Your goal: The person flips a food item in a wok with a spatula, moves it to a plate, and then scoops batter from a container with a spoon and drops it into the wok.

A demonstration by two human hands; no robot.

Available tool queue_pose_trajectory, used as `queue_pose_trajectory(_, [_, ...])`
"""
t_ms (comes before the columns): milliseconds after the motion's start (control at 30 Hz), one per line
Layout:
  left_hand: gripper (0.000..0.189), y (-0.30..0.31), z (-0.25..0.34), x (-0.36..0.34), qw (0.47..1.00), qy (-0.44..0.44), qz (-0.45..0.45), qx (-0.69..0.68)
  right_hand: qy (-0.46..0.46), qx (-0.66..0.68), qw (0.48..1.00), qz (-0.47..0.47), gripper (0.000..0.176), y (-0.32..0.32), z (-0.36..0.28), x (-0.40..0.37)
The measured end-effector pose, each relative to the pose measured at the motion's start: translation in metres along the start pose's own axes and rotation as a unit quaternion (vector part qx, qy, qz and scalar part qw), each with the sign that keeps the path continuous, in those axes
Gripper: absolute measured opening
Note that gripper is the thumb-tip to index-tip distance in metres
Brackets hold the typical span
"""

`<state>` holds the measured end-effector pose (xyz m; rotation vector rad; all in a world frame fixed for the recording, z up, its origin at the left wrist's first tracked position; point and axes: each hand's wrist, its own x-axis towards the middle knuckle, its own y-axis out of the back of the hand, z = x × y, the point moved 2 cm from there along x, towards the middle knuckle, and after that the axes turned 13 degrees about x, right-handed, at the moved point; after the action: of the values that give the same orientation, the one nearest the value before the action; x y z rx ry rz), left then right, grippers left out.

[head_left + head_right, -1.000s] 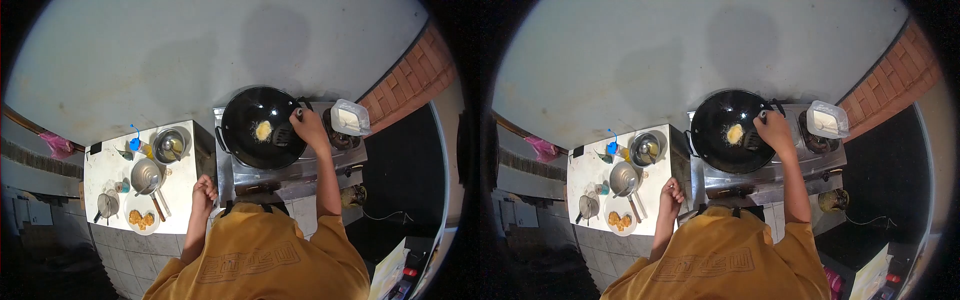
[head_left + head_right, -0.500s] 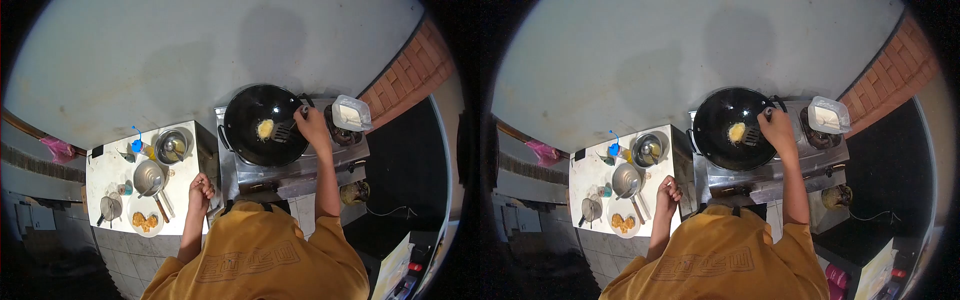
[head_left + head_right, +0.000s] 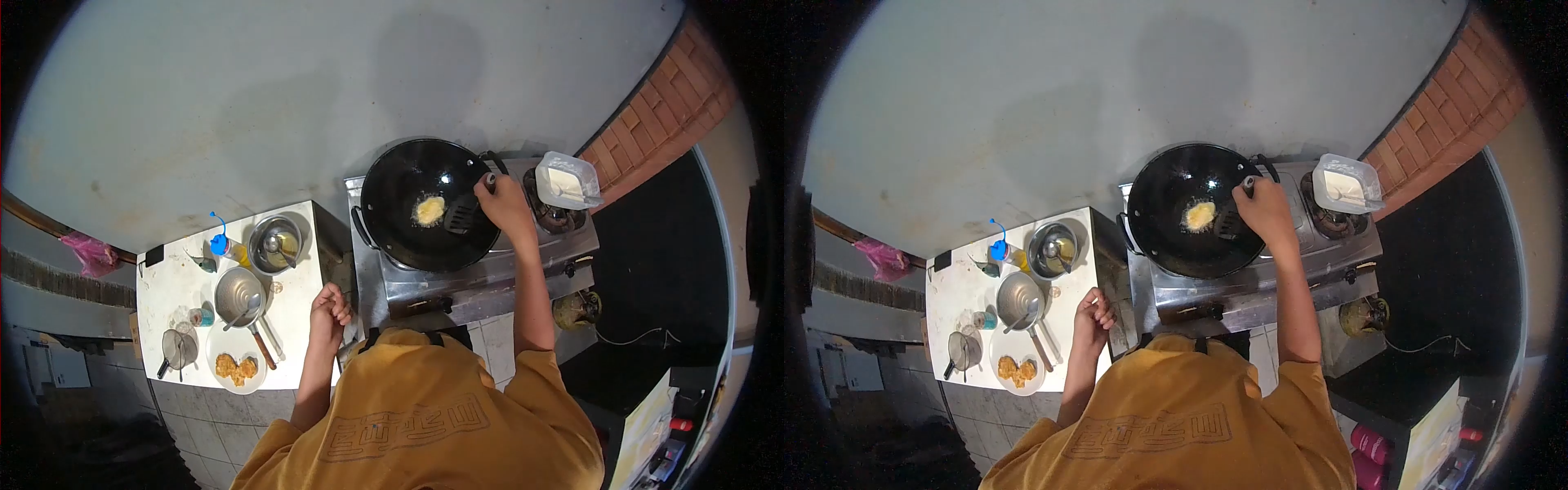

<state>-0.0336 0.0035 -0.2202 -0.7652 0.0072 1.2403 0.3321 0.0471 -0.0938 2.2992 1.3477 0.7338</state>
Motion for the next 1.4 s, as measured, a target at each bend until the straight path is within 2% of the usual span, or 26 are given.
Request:
queue_pose_trajectory(33, [0.026, 0.001, 0.001, -0.001, 1.0, 0.002, 0.009, -0.002, 0.002, 0.0, 1.0, -0.001, 0.024, 0.0, -0.002, 0.0])
queue_pose_trajectory(100, [0.026, 0.0, 0.005, -0.003, 1.0, -0.001, 0.01, -0.003, -0.057, 0.037, 0.998, -0.013, 0.024, 0.003, -0.011, -0.003])
queue_pose_trajectory(233, [0.026, 0.007, 0.004, -0.001, 1.0, -0.014, 0.0, -0.011, -0.039, 0.042, 0.998, 0.008, 0.023, 0.006, -0.015, -0.009])
queue_pose_trajectory(300, [0.026, 0.004, 0.006, -0.001, 1.0, -0.009, 0.004, -0.006, -0.021, -0.032, 0.999, 0.004, 0.022, 0.004, -0.013, -0.01])
queue_pose_trajectory(400, [0.025, 0.0, 0.009, -0.001, 1.0, -0.004, 0.01, -0.001, -0.043, 0.034, 0.998, -0.009, 0.022, 0.004, -0.024, -0.011])
queue_pose_trajectory(500, [0.025, 0.001, 0.01, 0.001, 1.0, -0.004, 0.01, -0.003, -0.043, 0.043, 0.998, -0.002, 0.022, 0.005, -0.013, -0.009])
queue_pose_trajectory(600, [0.025, 0.001, 0.01, 0.003, 1.0, -0.001, 0.011, 0.0, -0.037, -0.037, 0.999, 0.008, 0.022, 0.006, -0.018, -0.009])
queue_pose_trajectory(800, [0.024, 0.004, 0.012, 0.005, 1.0, -0.003, 0.002, -0.001, -0.044, 0.047, 0.998, -0.015, 0.02, 0.003, -0.022, -0.01])
queue_pose_trajectory(933, [0.024, 0.005, 0.013, 0.005, 1.0, 0.0, 0.001, 0.001, -0.063, -0.011, 0.998, -0.005, 0.019, 0.007, -0.022, -0.013])
queue_pose_trajectory(1000, [0.023, 0.006, 0.013, 0.005, 1.0, 0.0, 0.002, 0.002, -0.007, -0.013, 1.0, -0.004, 0.019, 0.006, -0.013, -0.012])
queue_pose_trajectory(1033, [0.022, 0.007, 0.012, 0.005, 1.0, -0.001, 0.002, 0.002, -0.007, -0.012, 1.0, -0.004, 0.019, 0.006, -0.012, -0.012])
queue_pose_trajectory(1233, [0.022, 0.008, 0.013, 0.007, 1.0, 0.003, 0.0, -0.001, -0.069, 0.035, 0.996, -0.037, 0.019, 0.007, -0.022, -0.013])
queue_pose_trajectory(1400, [0.022, 0.009, 0.012, 0.011, 1.0, 0.006, 0.001, 0.004, -0.027, 0.002, 0.999, -0.019, 0.026, 0.005, -0.012, -0.011])
